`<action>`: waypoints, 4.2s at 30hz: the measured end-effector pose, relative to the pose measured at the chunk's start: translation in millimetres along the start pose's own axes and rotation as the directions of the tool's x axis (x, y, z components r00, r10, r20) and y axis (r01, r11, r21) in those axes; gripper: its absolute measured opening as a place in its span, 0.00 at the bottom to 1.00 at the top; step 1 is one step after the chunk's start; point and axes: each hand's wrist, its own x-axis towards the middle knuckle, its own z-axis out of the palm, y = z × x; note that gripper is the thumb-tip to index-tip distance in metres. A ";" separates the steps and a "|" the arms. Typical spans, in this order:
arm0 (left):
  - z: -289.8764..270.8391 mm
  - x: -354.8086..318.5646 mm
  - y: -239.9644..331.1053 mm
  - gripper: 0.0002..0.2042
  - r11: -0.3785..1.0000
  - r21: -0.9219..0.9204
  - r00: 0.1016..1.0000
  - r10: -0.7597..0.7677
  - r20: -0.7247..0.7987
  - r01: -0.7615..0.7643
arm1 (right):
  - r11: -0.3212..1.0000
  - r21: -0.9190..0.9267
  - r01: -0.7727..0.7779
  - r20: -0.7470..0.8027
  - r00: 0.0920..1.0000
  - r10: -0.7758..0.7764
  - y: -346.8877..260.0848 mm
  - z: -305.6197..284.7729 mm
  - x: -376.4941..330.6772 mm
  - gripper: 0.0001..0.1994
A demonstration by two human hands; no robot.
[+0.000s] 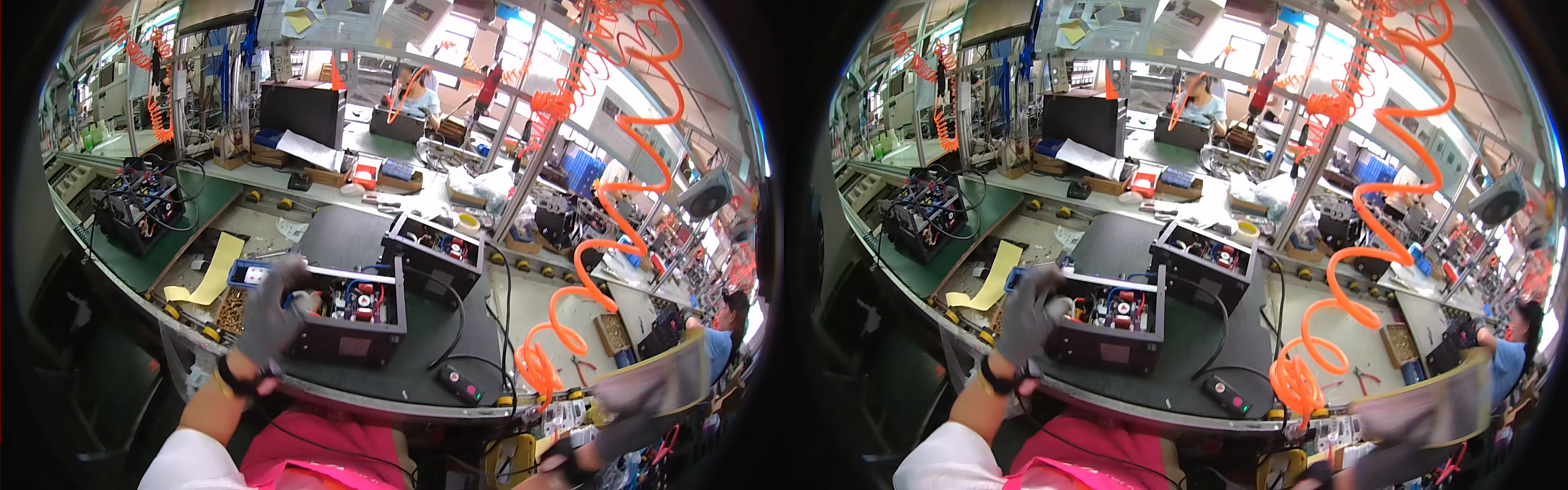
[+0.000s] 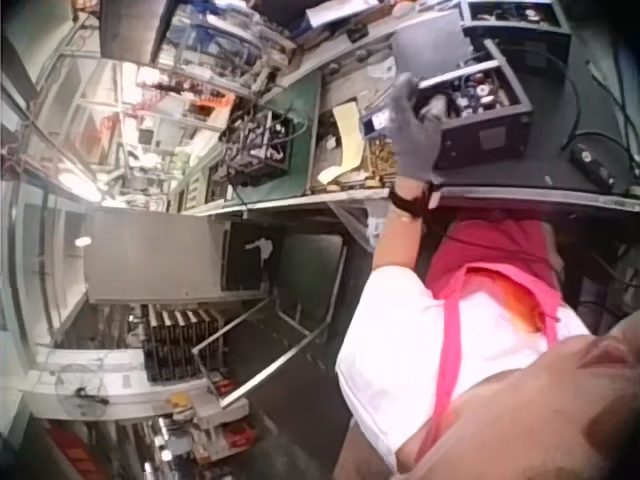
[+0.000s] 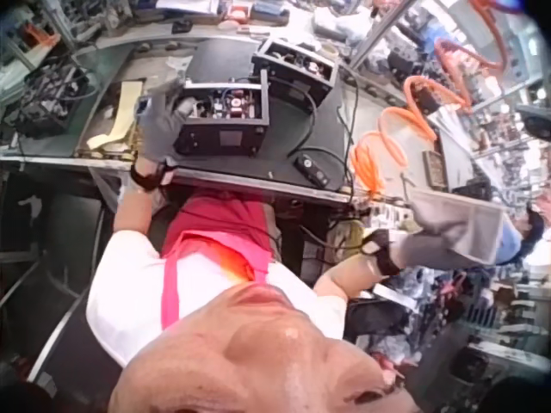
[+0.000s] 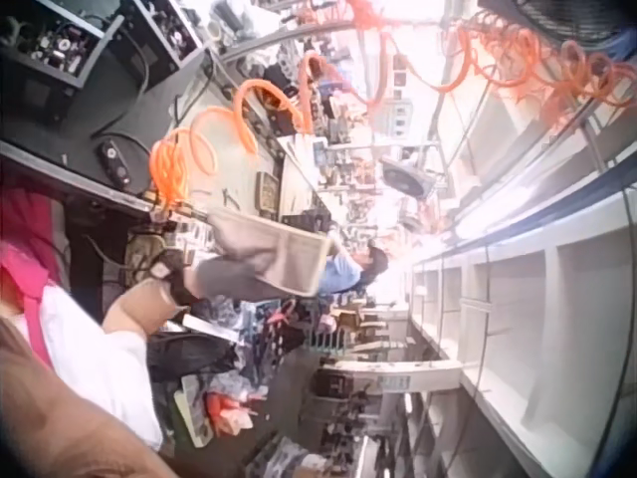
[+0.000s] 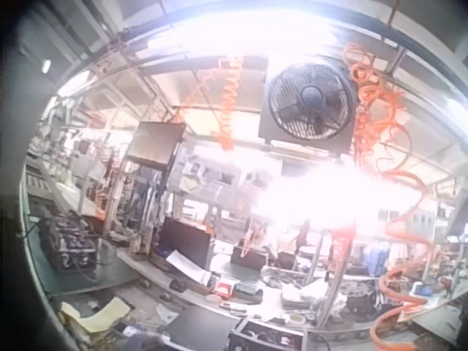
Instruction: Assembling, cleaning, and labeling industrial power inverter components on a production line workbench.
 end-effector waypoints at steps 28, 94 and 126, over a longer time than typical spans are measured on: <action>-18.2 -19.2 -67.8 0.34 0.984 -0.061 0.982 -0.159 0.099 0.165 | 0.687 0.664 0.294 0.508 0.497 -0.704 -140.4 20.5 -37.4 0.09; -76.9 -21.8 -87.1 0.27 0.972 -0.233 0.690 0.144 0.710 0.037 | 0.943 0.329 -0.052 0.626 0.760 -0.177 -189.6 51.9 -191.5 0.28; 29.4 -14.6 -280.1 0.27 0.508 -0.650 0.824 -0.385 0.416 0.565 | 0.624 0.376 -0.685 0.766 0.609 0.207 -131.2 141.5 -183.7 0.22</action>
